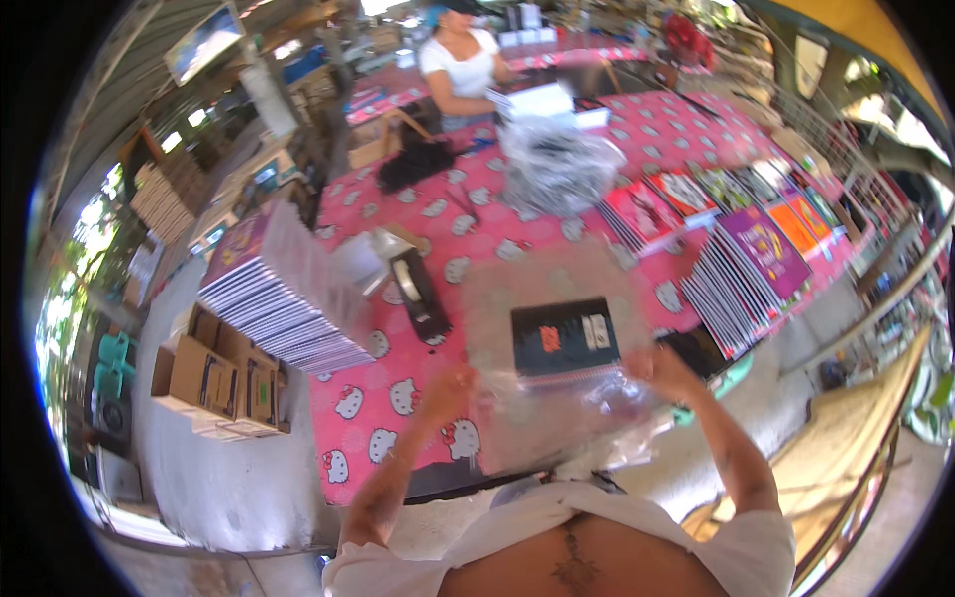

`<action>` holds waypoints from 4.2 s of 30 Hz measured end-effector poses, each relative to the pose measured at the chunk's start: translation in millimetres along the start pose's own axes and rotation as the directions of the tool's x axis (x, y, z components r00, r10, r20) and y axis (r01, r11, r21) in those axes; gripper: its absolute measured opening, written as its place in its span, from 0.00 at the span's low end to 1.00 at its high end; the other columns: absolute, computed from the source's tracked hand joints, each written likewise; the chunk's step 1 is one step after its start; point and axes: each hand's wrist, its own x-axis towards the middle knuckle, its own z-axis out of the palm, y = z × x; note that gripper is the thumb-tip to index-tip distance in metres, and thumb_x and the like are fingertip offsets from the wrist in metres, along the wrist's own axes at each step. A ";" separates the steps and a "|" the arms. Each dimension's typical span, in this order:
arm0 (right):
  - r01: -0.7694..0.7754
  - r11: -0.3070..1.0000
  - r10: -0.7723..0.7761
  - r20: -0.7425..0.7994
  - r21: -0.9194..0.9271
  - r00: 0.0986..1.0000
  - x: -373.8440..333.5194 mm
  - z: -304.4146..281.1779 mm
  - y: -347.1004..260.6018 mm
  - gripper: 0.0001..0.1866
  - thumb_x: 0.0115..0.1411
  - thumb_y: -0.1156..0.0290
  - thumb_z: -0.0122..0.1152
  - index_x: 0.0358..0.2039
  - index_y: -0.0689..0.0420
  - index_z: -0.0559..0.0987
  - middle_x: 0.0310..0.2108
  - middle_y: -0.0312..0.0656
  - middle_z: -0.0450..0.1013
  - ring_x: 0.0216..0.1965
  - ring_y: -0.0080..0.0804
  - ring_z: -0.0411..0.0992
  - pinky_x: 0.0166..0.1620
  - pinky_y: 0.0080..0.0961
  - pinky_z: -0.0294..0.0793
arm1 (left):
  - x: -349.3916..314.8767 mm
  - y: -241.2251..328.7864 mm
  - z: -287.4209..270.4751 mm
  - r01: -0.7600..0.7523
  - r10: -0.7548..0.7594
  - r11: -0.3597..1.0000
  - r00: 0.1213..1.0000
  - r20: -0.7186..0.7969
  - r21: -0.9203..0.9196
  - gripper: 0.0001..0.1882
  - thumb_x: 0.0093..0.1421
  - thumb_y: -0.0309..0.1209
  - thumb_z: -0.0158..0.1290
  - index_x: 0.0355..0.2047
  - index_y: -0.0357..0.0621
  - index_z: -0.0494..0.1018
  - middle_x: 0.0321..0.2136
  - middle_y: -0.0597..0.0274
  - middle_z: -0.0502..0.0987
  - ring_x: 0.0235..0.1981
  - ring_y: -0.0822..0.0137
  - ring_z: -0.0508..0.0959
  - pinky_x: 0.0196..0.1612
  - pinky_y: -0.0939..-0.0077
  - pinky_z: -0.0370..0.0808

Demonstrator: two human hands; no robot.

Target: The person places books into individual plastic sleeves and seals them using an adhesive strip.

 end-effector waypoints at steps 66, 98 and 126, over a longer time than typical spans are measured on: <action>-0.012 0.742 -0.224 -0.265 -0.671 0.938 13.5 131.2 -6.3 0.31 0.63 0.46 0.53 0.62 0.50 0.69 0.65 0.49 0.60 0.68 0.47 0.55 0.64 0.63 0.52 | 165.0 4.6 17.7 -0.040 0.074 0.993 0.946 0.315 -0.112 0.09 0.60 0.31 0.57 0.38 0.39 0.79 0.31 0.57 0.82 0.32 0.67 0.81 0.36 0.72 0.76; 0.299 0.726 -0.334 0.062 -0.619 0.941 32.9 74.7 -1.6 0.31 0.53 0.48 0.63 0.55 0.46 0.75 0.51 0.43 0.67 0.54 0.45 0.64 0.46 0.50 0.64 | 240.6 113.3 96.3 -0.561 0.471 0.689 0.828 0.305 0.459 0.09 0.51 0.28 0.57 0.33 0.42 0.74 0.33 0.52 0.78 0.37 0.52 0.78 0.40 0.54 0.73; 0.056 0.767 -0.416 -0.429 -0.640 0.802 69.3 160.4 23.6 0.29 0.57 0.47 0.57 0.50 0.56 0.78 0.62 0.51 0.64 0.67 0.53 0.56 0.61 0.63 0.56 | 130.1 63.8 157.5 -0.541 0.483 0.770 0.841 0.244 0.339 0.47 0.38 0.45 0.72 0.59 0.50 0.67 0.56 0.56 0.71 0.58 0.53 0.70 0.62 0.55 0.67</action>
